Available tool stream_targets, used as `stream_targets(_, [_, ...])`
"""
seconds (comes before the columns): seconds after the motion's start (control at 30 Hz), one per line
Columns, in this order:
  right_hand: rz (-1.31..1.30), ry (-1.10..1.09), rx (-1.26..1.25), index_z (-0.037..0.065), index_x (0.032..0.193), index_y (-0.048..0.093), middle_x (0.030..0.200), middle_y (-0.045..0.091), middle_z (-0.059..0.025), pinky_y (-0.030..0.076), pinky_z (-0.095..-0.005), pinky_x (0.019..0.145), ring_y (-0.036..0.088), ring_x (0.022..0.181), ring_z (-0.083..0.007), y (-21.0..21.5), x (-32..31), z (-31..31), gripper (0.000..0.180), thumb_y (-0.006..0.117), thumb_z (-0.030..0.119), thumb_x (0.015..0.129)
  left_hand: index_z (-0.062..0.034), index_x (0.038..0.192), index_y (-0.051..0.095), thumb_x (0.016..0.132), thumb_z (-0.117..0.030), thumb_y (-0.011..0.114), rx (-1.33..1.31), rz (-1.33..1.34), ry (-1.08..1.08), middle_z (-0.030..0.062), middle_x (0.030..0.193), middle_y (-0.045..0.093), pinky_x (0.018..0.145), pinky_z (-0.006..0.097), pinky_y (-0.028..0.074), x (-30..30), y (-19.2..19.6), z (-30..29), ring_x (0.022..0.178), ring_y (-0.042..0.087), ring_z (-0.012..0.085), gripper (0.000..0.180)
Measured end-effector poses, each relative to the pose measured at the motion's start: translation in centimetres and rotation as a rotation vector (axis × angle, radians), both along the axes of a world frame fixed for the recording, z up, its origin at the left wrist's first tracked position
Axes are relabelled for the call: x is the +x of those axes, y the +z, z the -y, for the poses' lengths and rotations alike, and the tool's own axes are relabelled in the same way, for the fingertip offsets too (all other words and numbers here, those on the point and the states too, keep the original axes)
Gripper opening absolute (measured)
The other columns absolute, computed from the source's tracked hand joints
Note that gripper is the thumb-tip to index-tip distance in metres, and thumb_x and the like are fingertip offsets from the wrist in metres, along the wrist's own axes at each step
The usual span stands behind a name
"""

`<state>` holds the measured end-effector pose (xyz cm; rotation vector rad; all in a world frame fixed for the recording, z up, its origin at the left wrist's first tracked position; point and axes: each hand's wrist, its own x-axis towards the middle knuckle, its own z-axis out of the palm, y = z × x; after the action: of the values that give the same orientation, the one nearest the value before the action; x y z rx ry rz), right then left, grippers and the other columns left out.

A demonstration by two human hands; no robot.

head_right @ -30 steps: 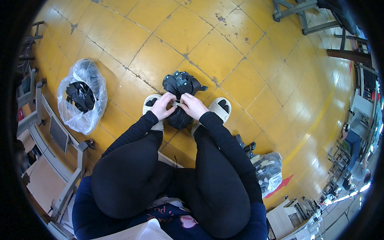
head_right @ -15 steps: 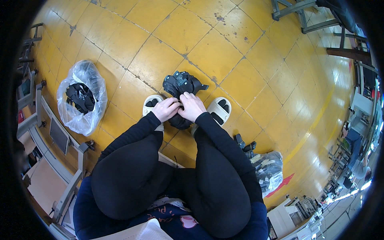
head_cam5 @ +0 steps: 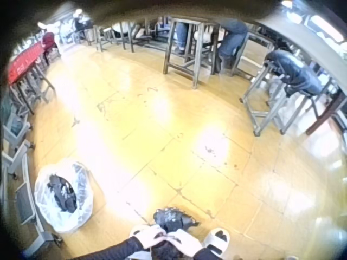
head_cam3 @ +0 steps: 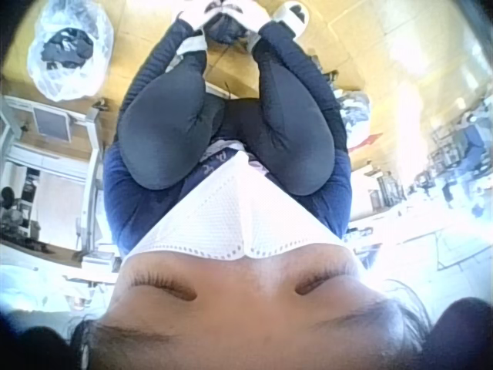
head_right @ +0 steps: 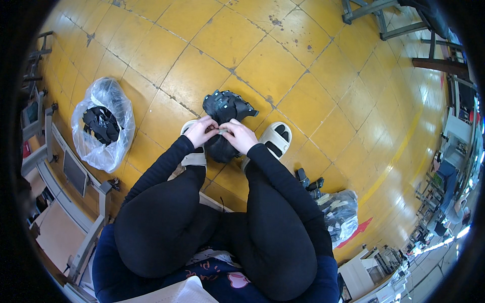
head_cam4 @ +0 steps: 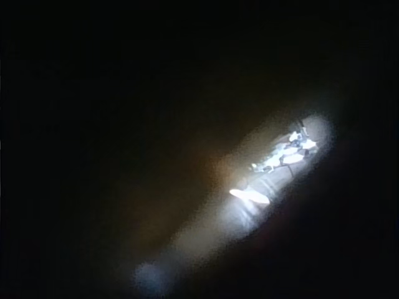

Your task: The person sits on the floor and gathers small black plastic parts into a stack. They then use a rubber band to secure the stack into a bundle. The person repeats this process with another set of parts.

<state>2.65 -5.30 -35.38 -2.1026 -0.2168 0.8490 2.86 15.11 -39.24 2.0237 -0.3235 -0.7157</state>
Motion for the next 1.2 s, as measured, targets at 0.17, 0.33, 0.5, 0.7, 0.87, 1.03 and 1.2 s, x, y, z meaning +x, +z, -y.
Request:
stream_targets(0.17, [0.117, 0.064, -0.04, 0.01, 0.106, 0.064, 0.092, 0.055, -0.0134, 0.05, -0.043, 0.076, 0.061, 0.085, -0.0329, -0.1, -0.5, -1.6, 0.024, 0.057, 0.017, 0.084, -0.0058, 0.086, 0.065, 0.078, -0.01, 0.068, 0.027, -0.017, -0.023, 0.0076, 0.08, 0.059, 0.07, 0.031, 0.049, 0.6, -0.9, -1.8, 0.077, 0.061, 0.0214, 0.009])
stream_targets(0.33, [0.171, 0.091, -0.227, 0.004, 0.089, 0.062, 0.087, 0.059, -0.0135, 0.05, -0.0439, 0.073, 0.062, 0.084, -0.0337, -0.8, -0.6, -2.5, 0.015, 0.059, 0.017, 0.082, -0.003, 0.082, 0.062, 0.08, -0.008, 0.066, -0.081, 0.074, 0.0, 0.0095, 0.082, 0.057, 0.072, 0.032, 0.048, -0.3, -0.9, 0.0, 0.08, 0.06, 0.0255, 0.006])
stream_targets(0.5, [0.139, 0.066, -0.163, 0.003, 0.082, 0.057, 0.084, 0.059, -0.0158, 0.05, -0.0449, 0.071, 0.062, 0.08, -0.0356, -0.6, 0.0, 0.3, 0.017, 0.062, 0.019, 0.08, -0.004, 0.099, 0.06, 0.081, -0.008, 0.066, -0.072, 0.071, -0.061, 0.0095, 0.082, 0.053, 0.073, 0.033, 0.048, 0.0, 0.7, 2.2, 0.078, 0.058, 0.0248, 0.019])
stream_targets(0.7, [0.105, 0.106, -0.034, 0.002, 0.081, 0.055, 0.083, 0.057, -0.0156, 0.05, -0.0425, 0.072, 0.061, 0.081, -0.0345, -0.6, 0.3, 1.8, 0.021, 0.065, 0.02, 0.079, -0.0071, 0.105, 0.065, 0.078, -0.011, 0.069, -0.157, 0.139, -0.198, 0.0077, 0.083, 0.055, 0.07, 0.033, 0.048, 1.1, 0.2, 1.2, 0.076, 0.058, 0.0234, 0.027])
stream_targets(0.87, [0.163, 0.129, 0.004, 0.002, 0.083, 0.056, 0.082, 0.058, -0.0155, 0.051, -0.0421, 0.072, 0.062, 0.08, -0.0341, -0.7, 0.2, 2.1, 0.02, 0.063, 0.021, 0.082, -0.0079, 0.1, 0.069, 0.079, -0.012, 0.071, -0.191, 0.071, -0.09, 0.0053, 0.082, 0.054, 0.071, 0.03, 0.047, 0.2, -0.2, 1.5, 0.078, 0.057, 0.0194, 0.022])
stream_targets(1.03, [0.261, 0.274, -0.182, 0.003, 0.084, 0.058, 0.082, 0.06, -0.0144, 0.052, -0.0422, 0.071, 0.063, 0.079, -0.0338, 0.3, 0.1, 1.4, 0.018, 0.059, 0.021, 0.084, -0.0045, 0.092, 0.068, 0.077, -0.008, 0.072, -0.247, 0.044, -0.024, 0.0058, 0.082, 0.055, 0.071, 0.03, 0.047, -0.2, 0.0, 2.0, 0.078, 0.057, 0.0197, 0.016])
stream_targets(1.2, [0.26, 0.36, -0.075, 0.002, 0.079, 0.059, 0.08, 0.06, -0.0136, 0.051, -0.0418, 0.07, 0.063, 0.079, -0.0325, -0.5, 1.2, 1.9, 0.015, 0.058, 0.017, 0.082, -0.0014, 0.084, 0.065, 0.076, -0.006, 0.072, -0.255, 0.125, -0.049, 0.0071, 0.081, 0.055, 0.069, 0.03, 0.047, 0.0, -0.1, 2.7, 0.077, 0.059, 0.0206, 0.012])
